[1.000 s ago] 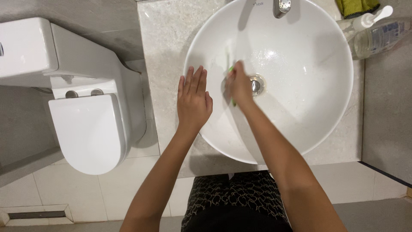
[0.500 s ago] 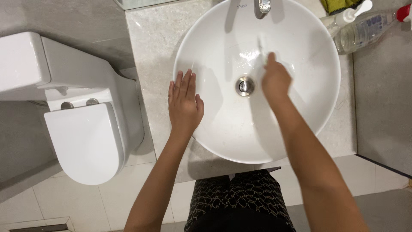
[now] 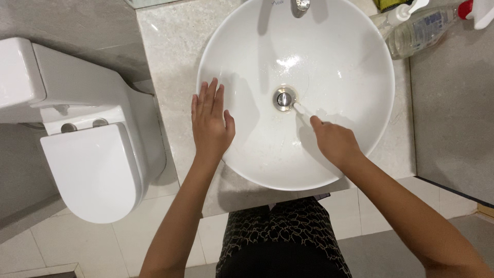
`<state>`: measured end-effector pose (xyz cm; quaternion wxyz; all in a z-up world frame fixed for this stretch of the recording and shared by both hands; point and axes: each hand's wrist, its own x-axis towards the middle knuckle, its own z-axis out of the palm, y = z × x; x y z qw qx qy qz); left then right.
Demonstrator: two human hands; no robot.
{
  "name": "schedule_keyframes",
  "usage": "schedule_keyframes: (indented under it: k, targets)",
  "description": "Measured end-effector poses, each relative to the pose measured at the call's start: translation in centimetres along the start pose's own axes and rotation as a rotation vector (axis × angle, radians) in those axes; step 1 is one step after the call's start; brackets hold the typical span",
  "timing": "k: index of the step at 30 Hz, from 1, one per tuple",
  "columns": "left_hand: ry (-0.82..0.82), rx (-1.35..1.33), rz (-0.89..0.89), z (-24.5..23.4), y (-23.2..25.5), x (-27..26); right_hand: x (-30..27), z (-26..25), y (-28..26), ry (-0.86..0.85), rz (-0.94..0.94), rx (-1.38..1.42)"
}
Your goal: The person scrubs a bathroom faucet with a toothbrush, then sprays cleaning liquid onto the counter and continues scrubbing with the toothbrush.
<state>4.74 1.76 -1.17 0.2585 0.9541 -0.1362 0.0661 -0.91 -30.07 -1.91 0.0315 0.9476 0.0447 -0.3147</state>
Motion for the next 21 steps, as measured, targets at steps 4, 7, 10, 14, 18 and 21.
schedule_keyframes:
  k: [4, 7, 10, 14, 18, 21]
  targets:
    - [0.013, -0.003, 0.008, 0.2, -0.2, -0.2, 0.0, -0.7, 0.3, 0.020, 0.106, 0.182]
    - [0.008, 0.005, -0.010, 0.2, -0.2, -0.3, -0.2, -1.5, -0.9, -0.085, 0.074, 0.205]
    - [0.004, -0.005, -0.011, 0.4, -0.2, -0.2, 0.4, -2.2, -0.8, 0.002, 0.039, 0.238]
    - [0.023, 0.005, -0.004, 0.5, -0.3, -0.2, 1.5, -2.4, -1.6, 0.035, 0.070, 0.219]
    - [0.038, -0.024, -0.004, 0.6, -0.3, -0.4, -0.2, -1.9, -1.6, 0.012, 0.086, 0.166]
    - [0.048, -0.030, 0.006, 0.6, -0.3, -0.4, 1.3, -2.4, -1.4, 0.042, 0.125, 0.172]
